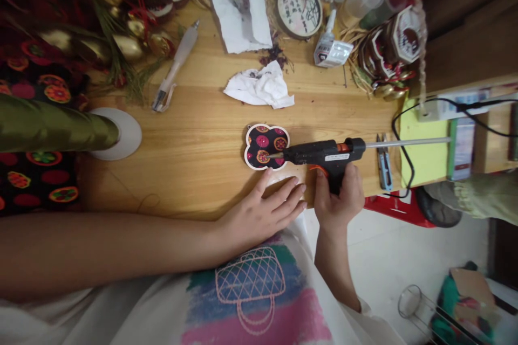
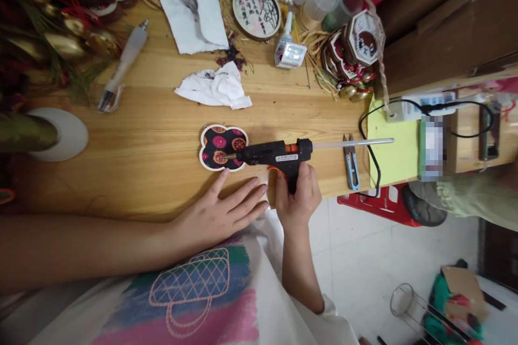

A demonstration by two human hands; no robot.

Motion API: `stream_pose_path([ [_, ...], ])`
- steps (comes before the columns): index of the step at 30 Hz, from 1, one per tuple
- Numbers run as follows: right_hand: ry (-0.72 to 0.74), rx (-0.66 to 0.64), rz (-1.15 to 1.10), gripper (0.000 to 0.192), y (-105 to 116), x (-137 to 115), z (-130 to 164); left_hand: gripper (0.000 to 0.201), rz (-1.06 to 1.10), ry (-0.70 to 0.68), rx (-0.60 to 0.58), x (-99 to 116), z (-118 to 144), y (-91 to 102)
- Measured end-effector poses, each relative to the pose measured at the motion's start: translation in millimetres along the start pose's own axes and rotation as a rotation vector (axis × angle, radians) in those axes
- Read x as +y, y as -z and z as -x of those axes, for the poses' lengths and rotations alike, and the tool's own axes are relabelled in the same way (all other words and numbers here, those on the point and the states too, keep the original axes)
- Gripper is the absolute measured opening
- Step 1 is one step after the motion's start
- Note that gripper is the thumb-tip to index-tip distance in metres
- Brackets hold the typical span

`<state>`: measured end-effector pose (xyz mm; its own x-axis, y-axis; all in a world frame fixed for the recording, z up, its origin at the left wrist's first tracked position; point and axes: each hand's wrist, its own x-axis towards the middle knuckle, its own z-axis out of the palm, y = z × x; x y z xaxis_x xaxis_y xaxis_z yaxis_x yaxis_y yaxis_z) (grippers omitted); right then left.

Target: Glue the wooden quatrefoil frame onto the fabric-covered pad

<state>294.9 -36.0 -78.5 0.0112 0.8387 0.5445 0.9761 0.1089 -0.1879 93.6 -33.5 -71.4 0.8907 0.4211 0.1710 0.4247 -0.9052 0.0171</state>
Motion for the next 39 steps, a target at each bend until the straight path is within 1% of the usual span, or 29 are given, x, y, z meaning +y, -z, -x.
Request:
stream_pose_path([
  [3, -0.002, 0.008, -0.002, 0.031, -0.2, 0.4, 0.5, 0.044, 0.002, -0.001, -0.004, 0.7, 0.2, 0.3],
  [8, -0.077, -0.008, 0.019, 0.029, -1.3, 2.8, 5.2, 0.044, 0.003, -0.006, -0.011, 0.2, 0.1, 0.6],
  [13, -0.101, 0.008, 0.038, 0.031, -2.4, 4.5, 7.4, 0.044, 0.001, 0.003, -0.004, -0.1, -0.7, 0.5],
  [22, 0.037, 0.031, 0.009, 0.031, 0.0, 2.6, 0.7, 0.044, -0.005, -0.006, -0.013, -0.6, -0.9, 1.6],
  [31, 0.049, 0.058, 0.006, 0.029, 0.1, 4.4, 2.0, 0.043, 0.001, 0.011, 0.011, -0.8, -1.0, 1.0],
  [36, 0.058, 0.071, 0.022, 0.023, -1.3, 7.0, 5.1, 0.043, 0.001, -0.002, -0.001, -0.8, -1.2, -0.1],
  [39, 0.045, 0.075, 0.032, 0.025, -2.7, 8.3, 6.6, 0.043, 0.003, -0.002, 0.012, -0.5, -1.3, -0.2],
])
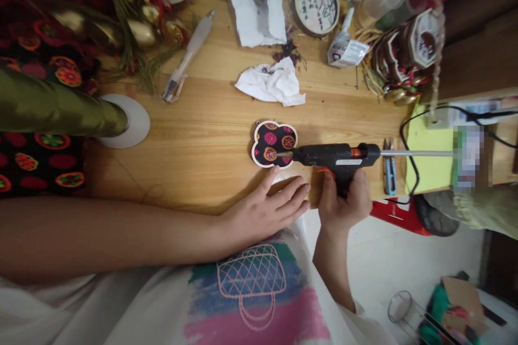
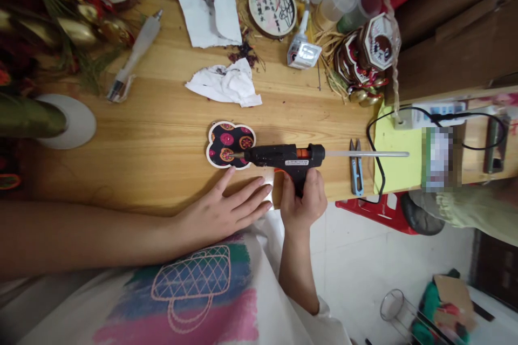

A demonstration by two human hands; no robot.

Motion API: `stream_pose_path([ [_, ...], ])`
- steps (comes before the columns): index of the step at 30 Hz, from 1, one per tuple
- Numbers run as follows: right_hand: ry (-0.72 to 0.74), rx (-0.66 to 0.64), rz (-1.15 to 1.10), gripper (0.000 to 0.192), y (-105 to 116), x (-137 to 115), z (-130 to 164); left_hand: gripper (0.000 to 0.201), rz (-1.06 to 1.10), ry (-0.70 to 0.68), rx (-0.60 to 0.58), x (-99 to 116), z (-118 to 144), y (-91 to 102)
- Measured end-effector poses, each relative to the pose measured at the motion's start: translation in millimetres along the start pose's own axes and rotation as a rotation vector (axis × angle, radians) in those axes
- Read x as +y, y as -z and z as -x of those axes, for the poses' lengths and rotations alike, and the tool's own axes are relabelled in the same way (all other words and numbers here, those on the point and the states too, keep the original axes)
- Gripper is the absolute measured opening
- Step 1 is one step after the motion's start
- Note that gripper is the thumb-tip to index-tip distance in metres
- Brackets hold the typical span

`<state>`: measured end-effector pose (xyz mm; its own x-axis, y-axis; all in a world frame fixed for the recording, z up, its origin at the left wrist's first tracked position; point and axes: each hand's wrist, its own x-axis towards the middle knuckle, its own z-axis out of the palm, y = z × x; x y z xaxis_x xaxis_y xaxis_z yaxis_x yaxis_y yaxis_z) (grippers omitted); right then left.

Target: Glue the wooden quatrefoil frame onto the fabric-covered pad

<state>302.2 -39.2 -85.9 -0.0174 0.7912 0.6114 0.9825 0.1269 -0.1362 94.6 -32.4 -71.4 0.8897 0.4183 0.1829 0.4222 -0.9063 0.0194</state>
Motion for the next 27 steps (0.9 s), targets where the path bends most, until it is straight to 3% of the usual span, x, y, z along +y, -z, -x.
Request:
stream_pose_path([
  [5, 0.052, 0.045, 0.014, 0.03, -1.5, 1.6, -0.7, 0.042, -0.003, 0.004, 0.016, -0.3, -0.3, 0.5],
  [14, 0.042, -0.006, 0.023, 0.031, 0.9, -4.1, -5.6, 0.041, 0.003, 0.01, 0.038, 1.0, 0.6, -1.4],
  [19, 0.05, 0.004, 0.033, 0.042, -0.5, -4.8, -6.4, 0.04, 0.005, 0.014, 0.053, 1.0, 0.3, -2.9],
  [27, 0.048, -0.007, 0.057, 0.034, 0.4, -6.4, -8.4, 0.041, -0.006, 0.008, 0.035, 0.6, 0.6, 0.0],
])
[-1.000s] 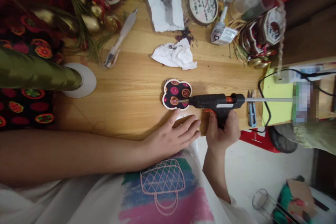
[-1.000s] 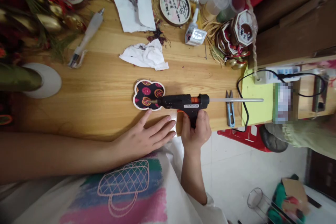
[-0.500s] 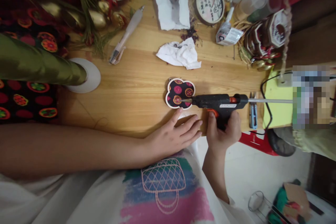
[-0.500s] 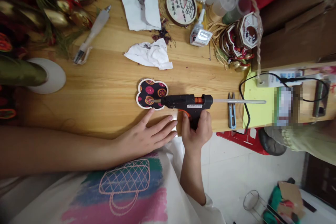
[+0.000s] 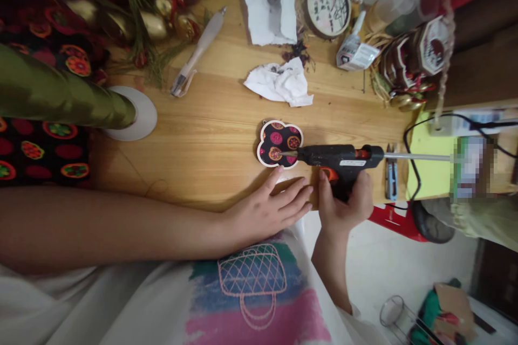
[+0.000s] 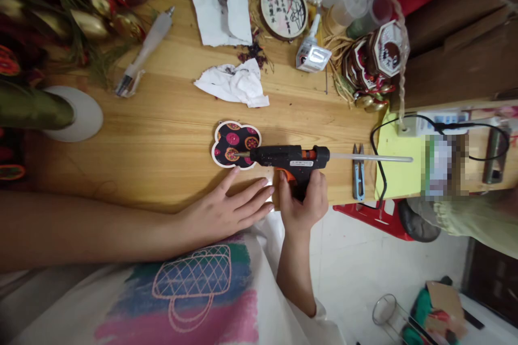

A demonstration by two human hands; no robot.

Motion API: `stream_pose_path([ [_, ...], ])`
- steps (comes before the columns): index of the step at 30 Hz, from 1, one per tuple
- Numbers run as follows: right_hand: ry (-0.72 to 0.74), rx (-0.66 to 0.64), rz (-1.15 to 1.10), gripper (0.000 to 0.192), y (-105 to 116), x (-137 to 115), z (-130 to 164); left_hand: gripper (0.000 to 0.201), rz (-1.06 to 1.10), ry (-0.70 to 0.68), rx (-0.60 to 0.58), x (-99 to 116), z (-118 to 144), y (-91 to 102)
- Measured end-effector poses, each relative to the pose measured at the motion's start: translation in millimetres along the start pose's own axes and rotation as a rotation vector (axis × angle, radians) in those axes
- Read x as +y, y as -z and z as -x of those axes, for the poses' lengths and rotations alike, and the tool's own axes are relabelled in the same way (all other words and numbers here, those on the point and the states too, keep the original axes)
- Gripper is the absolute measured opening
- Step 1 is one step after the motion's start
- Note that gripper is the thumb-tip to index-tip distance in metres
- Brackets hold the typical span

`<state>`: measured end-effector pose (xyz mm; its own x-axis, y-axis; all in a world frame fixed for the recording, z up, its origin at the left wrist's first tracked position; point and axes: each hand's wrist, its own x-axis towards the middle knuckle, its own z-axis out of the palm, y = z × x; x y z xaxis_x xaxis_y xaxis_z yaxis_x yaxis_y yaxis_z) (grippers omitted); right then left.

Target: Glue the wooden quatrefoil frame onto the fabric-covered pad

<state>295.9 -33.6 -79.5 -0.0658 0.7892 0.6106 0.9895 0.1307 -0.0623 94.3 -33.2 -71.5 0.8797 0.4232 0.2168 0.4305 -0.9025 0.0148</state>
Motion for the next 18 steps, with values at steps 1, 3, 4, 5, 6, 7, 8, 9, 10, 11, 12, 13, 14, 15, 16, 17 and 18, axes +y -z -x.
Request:
stream_pose_path([
  [1, 0.002, -0.002, 0.002, 0.034, 0.3, 0.1, -0.1, 0.041, 0.001, 0.0, -0.002, 0.0, -0.1, 0.0],
  [3, 0.001, -0.004, -0.003, 0.034, 0.9, 0.6, 0.0, 0.041, 0.004, 0.003, 0.005, 0.1, -0.1, -0.6],
  [4, -0.003, -0.011, -0.008, 0.033, 1.1, 0.9, 0.2, 0.041, 0.006, 0.002, 0.006, 0.2, -0.1, -1.0],
  [5, -0.007, -0.019, -0.014, 0.032, 1.3, 1.2, 0.5, 0.041, 0.007, 0.001, 0.009, 0.2, -0.1, -1.5],
  [6, -0.009, -0.025, -0.02, 0.031, 1.5, 1.7, 1.0, 0.041, 0.008, -0.002, 0.011, 0.2, 0.0, -1.9],
  [7, -0.009, -0.029, -0.025, 0.03, 1.5, 2.3, 1.6, 0.041, 0.008, -0.003, 0.013, 0.2, 0.1, -2.2],
  [8, -0.005, -0.029, -0.028, 0.03, 1.5, 3.0, 2.3, 0.041, 0.007, -0.004, 0.012, 0.1, 0.2, -2.2],
  [9, 0.001, -0.027, -0.03, 0.03, 1.5, 3.8, 3.1, 0.041, 0.006, -0.004, 0.009, 0.0, 0.3, -2.1],
  [10, 0.007, -0.023, -0.031, 0.031, 1.4, 4.6, 3.8, 0.041, 0.005, -0.002, 0.007, -0.1, 0.3, -1.9],
  [11, 0.011, -0.021, -0.032, 0.033, 1.3, 5.3, 4.4, 0.041, 0.005, -0.003, 0.004, -0.1, 0.4, -1.6],
  [12, 0.011, -0.019, -0.032, 0.034, 1.2, 5.8, 4.9, 0.041, 0.005, -0.003, 0.0, -0.2, 0.3, -1.3],
  [13, 0.008, -0.019, -0.033, 0.033, 1.1, 6.1, 5.2, 0.041, 0.006, -0.005, -0.002, -0.2, 0.3, -1.0],
  [14, 0.0, -0.022, -0.034, 0.032, 1.1, 6.1, 5.3, 0.041, 0.005, -0.007, -0.003, -0.3, 0.2, -0.8],
  [15, -0.009, -0.024, -0.036, 0.03, 1.1, 6.0, 5.3, 0.041, 0.004, -0.007, -0.003, -0.3, 0.1, -0.6],
  [16, -0.018, -0.026, -0.037, 0.028, 1.2, 5.9, 5.3, 0.041, 0.003, -0.008, -0.004, -0.4, 0.0, -0.5],
  [17, -0.027, -0.03, -0.036, 0.026, 1.3, 5.7, 5.3, 0.041, 0.003, -0.006, -0.005, -0.4, -0.1, -0.5],
  [18, -0.037, -0.034, -0.033, 0.024, 1.4, 5.6, 5.4, 0.041, 0.002, -0.005, -0.007, -0.5, -0.1, -0.5],
])
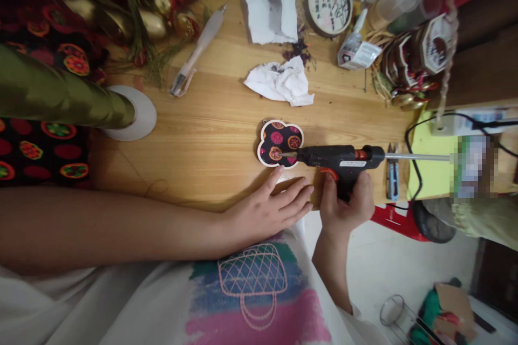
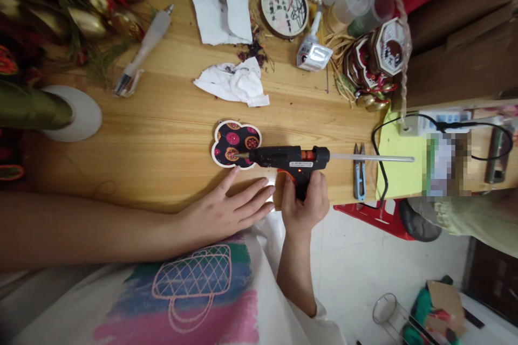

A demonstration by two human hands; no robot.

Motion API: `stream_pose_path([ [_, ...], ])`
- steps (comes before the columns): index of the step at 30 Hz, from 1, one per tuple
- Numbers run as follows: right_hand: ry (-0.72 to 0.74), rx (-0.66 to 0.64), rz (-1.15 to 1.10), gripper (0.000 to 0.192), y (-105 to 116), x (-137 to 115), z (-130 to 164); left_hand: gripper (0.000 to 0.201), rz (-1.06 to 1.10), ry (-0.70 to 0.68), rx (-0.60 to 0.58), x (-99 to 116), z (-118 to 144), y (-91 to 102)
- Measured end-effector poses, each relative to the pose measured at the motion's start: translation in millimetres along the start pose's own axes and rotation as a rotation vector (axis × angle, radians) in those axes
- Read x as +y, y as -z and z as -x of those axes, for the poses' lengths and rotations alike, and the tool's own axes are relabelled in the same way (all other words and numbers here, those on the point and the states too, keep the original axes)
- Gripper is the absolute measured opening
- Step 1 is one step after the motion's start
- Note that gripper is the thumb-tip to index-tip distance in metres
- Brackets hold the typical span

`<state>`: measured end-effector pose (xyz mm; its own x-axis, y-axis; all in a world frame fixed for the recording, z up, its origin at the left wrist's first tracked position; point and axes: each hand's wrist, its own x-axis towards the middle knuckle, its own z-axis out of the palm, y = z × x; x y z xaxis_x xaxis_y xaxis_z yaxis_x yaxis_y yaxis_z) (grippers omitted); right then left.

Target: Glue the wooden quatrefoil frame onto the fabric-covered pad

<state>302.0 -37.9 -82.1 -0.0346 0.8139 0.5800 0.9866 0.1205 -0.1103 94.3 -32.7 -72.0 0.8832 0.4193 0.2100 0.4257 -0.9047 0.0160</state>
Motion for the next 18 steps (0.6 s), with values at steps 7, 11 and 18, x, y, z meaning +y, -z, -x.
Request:
stream_pose_path([
  [7, -0.04, -0.004, -0.009, 0.019, 0.2, 0.2, 1.0, 0.042, 0.0, -0.002, -0.006, -0.9, -0.2, 1.5],
  [11, -0.01, 0.026, -0.039, 0.022, -0.1, -0.5, -0.2, 0.042, 0.007, -0.004, -0.021, -1.1, -0.6, 2.5],
  [18, -0.057, 0.023, -0.033, 0.014, -0.5, -0.2, 0.4, 0.04, 0.007, -0.002, 0.002, -0.8, -0.7, 1.4],
])
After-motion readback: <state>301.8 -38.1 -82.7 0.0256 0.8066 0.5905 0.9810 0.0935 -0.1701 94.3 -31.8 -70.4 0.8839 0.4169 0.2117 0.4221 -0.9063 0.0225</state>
